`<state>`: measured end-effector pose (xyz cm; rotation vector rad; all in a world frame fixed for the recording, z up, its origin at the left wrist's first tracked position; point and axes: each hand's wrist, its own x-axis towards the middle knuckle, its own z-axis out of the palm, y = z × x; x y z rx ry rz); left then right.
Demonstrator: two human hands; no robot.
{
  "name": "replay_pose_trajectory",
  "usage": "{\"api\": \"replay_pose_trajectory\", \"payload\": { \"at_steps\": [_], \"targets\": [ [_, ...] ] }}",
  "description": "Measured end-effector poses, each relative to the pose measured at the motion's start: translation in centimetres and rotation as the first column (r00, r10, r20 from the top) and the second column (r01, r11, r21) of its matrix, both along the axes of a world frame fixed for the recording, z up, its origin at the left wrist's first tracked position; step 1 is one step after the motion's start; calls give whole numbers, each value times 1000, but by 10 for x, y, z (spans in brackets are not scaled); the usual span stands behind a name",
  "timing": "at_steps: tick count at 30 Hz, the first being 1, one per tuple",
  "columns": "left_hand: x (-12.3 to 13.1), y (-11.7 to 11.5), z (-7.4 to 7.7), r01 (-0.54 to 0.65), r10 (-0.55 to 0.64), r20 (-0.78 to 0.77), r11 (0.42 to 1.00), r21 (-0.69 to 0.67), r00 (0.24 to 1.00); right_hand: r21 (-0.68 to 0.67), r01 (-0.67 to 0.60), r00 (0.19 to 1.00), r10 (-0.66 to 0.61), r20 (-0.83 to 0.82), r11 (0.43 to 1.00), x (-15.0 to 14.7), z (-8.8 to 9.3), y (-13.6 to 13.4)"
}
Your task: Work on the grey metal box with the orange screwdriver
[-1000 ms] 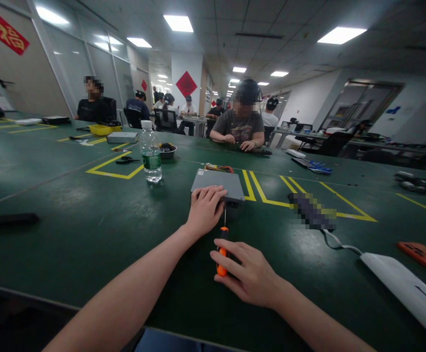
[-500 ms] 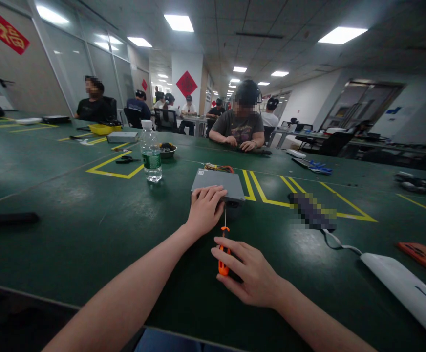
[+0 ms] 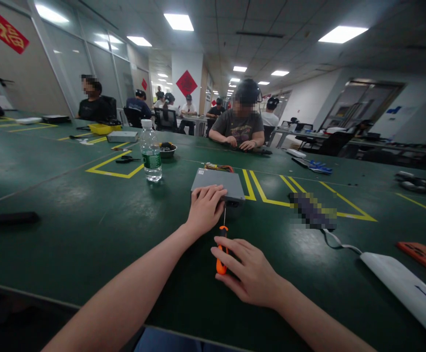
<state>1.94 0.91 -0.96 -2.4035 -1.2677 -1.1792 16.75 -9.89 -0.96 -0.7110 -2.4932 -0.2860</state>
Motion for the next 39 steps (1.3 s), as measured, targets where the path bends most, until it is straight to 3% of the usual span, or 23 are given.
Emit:
{"api": "replay_pose_trajectory", "payload": {
  "at_steps": [5, 11, 14, 21, 25, 28, 32, 36, 39],
  "targets": [
    [0, 0, 1, -1, 1, -2, 1000, 3, 1000, 77, 5, 997, 1, -77, 997, 0, -7, 1],
    [0, 1, -1, 2, -2, 5, 1000, 0, 1000, -6, 21, 999, -21, -43, 1000, 1, -2, 0],
    [0, 1, -1, 0, 0, 0, 1000, 4, 1000, 23, 16, 1000, -16, -4, 1000, 1, 0, -1],
    [0, 1, 0, -5, 5, -3, 1000, 5, 1000, 23, -15, 990, 18, -137, 1000, 2, -6, 2],
    [0, 1, -1, 0, 0, -1, 1000, -2, 1000, -24, 10, 998, -11, -56, 1000, 1, -1, 0],
    [0, 1, -1, 2, -2, 2, 1000, -7, 1000, 24, 19, 1000, -19, -13, 1000, 1, 0, -1],
    [0, 0, 0, 5, -5, -2, 1000, -7, 1000, 89, 17, 994, -7, -108, 996, 2, -7, 2],
    [0, 0, 0, -3, 3, -4, 1000, -8, 1000, 26, 10, 987, -5, -162, 1000, 3, -9, 2],
    [0, 0, 0, -3, 3, -4, 1000, -7, 1000, -22, 7, 996, -9, -84, 1000, 3, -3, -1]
  ]
}}
